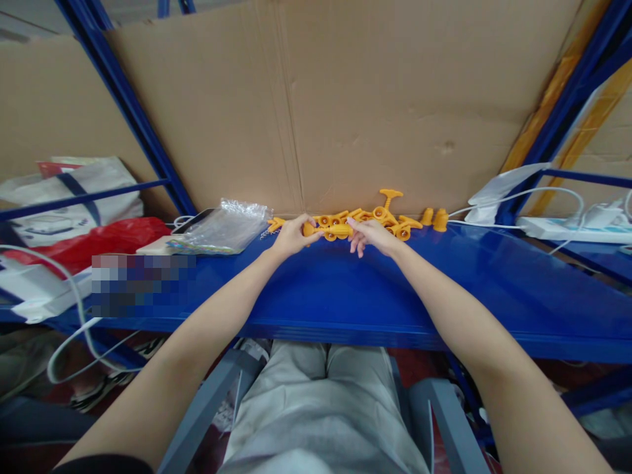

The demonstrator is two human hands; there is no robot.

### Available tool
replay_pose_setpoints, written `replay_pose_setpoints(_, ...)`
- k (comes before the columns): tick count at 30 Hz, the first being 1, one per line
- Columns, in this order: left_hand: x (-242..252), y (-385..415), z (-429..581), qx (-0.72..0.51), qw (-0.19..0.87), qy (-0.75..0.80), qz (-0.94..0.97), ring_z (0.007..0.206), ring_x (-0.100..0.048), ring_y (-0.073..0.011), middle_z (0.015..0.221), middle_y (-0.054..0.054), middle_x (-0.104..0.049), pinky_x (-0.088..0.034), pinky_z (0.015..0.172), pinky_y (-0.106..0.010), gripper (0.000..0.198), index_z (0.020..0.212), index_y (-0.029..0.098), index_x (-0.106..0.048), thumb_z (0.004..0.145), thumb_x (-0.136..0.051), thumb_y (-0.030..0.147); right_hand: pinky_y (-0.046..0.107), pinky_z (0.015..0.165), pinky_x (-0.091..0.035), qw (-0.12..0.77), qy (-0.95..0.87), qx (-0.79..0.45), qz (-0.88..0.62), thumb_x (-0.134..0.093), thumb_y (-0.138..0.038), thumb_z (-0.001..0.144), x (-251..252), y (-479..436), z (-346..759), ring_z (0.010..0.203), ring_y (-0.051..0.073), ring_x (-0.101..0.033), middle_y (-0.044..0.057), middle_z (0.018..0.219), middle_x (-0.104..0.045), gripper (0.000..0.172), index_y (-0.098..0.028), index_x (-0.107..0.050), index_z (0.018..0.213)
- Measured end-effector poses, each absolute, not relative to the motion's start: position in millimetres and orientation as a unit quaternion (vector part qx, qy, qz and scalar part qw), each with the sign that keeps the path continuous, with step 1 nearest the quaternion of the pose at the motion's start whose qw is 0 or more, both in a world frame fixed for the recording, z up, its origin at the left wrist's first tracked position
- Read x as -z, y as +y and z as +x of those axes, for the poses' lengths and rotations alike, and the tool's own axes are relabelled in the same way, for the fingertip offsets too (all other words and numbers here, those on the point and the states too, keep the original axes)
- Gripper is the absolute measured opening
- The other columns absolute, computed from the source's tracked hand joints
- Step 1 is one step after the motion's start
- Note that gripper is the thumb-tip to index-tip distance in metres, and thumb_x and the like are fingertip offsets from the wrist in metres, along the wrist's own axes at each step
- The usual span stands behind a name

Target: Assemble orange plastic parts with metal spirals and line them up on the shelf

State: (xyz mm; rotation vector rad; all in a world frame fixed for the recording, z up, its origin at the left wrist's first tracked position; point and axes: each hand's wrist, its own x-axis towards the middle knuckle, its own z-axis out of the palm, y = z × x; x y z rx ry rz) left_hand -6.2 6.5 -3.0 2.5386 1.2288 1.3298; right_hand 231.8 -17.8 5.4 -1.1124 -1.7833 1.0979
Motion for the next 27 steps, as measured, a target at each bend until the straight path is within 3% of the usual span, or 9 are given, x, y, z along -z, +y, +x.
replay_pose_setpoints(6, 4.2, 8.9, -7.2, -0.425, 0.014, 0.395, 0.814, 0.063, -0.055, -0.0118, 0.07, 0.004, -0.064, -0.041, 0.064, -0.022, 0.028, 0.083, 0.019, -0.057, 0.077, -0.075, 0.039, 0.022, 0.039, -0.047, 0.386, -0.648, -0.486, -0.442, -0.049, -0.053, 0.097, -6.5, -19.5, 229.5, 0.04, 0.012, -0.057, 0.008, 0.054, -0.066, 0.046, -0.016, -0.06, 0.073)
replay_pose_setpoints(12, 5.0, 9.9, -6.5, -0.421, 0.01, 0.398, 0.815, 0.069, -0.059, -0.0137, 0.076, 0.001, -0.067, -0.043, 0.067, -0.023, 0.026, 0.083, 0.019, -0.057, 0.078, -0.075, 0.037, 0.022, 0.042, -0.049, 0.403, -0.609, -0.527, -0.434, -0.052, -0.049, 0.097, -4.9, -16.1, 226.6, 0.043, 0.012, -0.057, 0.006, 0.057, -0.065, 0.038, -0.018, -0.056, 0.076)
replay_pose_setpoints(14, 5.4, 9.9, -6.0, -0.419, 0.017, 0.397, 0.816, 0.072, -0.062, -0.015, 0.079, 0.0, -0.068, -0.044, 0.069, -0.024, 0.026, 0.09, 0.019, -0.058, 0.08, -0.074, 0.036, 0.021, 0.044, -0.05, 0.42, -0.585, -0.542, -0.434, -0.052, -0.044, 0.099, -6.1, -14.7, 225.3, 0.045, 0.012, -0.058, 0.005, 0.06, -0.067, 0.033, -0.018, -0.057, 0.08)
replay_pose_setpoints(17, 6.5, 12.2, -7.9, -0.425, 0.036, 0.411, 0.806, 0.077, -0.065, -0.0172, 0.088, -0.003, -0.069, -0.047, 0.072, -0.026, 0.04, 0.118, 0.02, -0.055, 0.084, -0.069, 0.037, 0.022, 0.052, -0.053, 0.463, -0.538, -0.553, -0.436, -0.052, -0.035, 0.098, -10.9, -12.1, 227.8, 0.049, 0.011, -0.06, 0.005, 0.065, -0.069, 0.022, -0.019, -0.058, 0.084)
replay_pose_setpoints(20, 8.2, 17.3, -15.5, -0.432, 0.024, 0.457, 0.777, 0.096, -0.066, -0.0219, 0.108, -0.011, -0.068, -0.05, 0.084, -0.032, 0.052, 0.137, 0.019, -0.043, 0.09, -0.06, 0.035, 0.026, 0.058, -0.056, 0.514, -0.534, -0.515, -0.431, -0.054, -0.04, 0.096, -15.5, -6.6, 238.9, 0.058, 0.015, -0.064, 0.007, 0.071, -0.071, 0.023, -0.02, -0.056, 0.083)
replay_pose_setpoints(23, 10.2, 22.2, -27.9, -0.407, -0.024, 0.55, 0.729, 0.123, -0.056, -0.0315, 0.131, -0.019, -0.059, -0.045, 0.1, -0.045, 0.05, 0.139, 0.018, -0.044, 0.092, -0.054, 0.031, 0.031, 0.064, -0.058, 0.577, -0.552, -0.431, -0.42, -0.06, -0.049, 0.088, -15.8, 2.7, 253.2, 0.071, 0.019, -0.069, 0.008, 0.083, -0.072, 0.029, -0.022, -0.051, 0.085)
replay_pose_setpoints(27, 13.5, 25.8, -43.5, -0.323, -0.029, 0.693, 0.644, 0.137, -0.042, -0.0417, 0.146, -0.025, -0.048, -0.037, 0.106, -0.06, 0.055, 0.142, 0.015, -0.045, 0.09, -0.051, 0.031, 0.036, 0.072, -0.058, 0.637, -0.579, -0.262, -0.437, -0.072, -0.05, 0.076, -11.3, 17.8, 260.9, 0.08, 0.021, -0.07, 0.006, 0.094, -0.071, 0.04, -0.025, -0.046, 0.093)
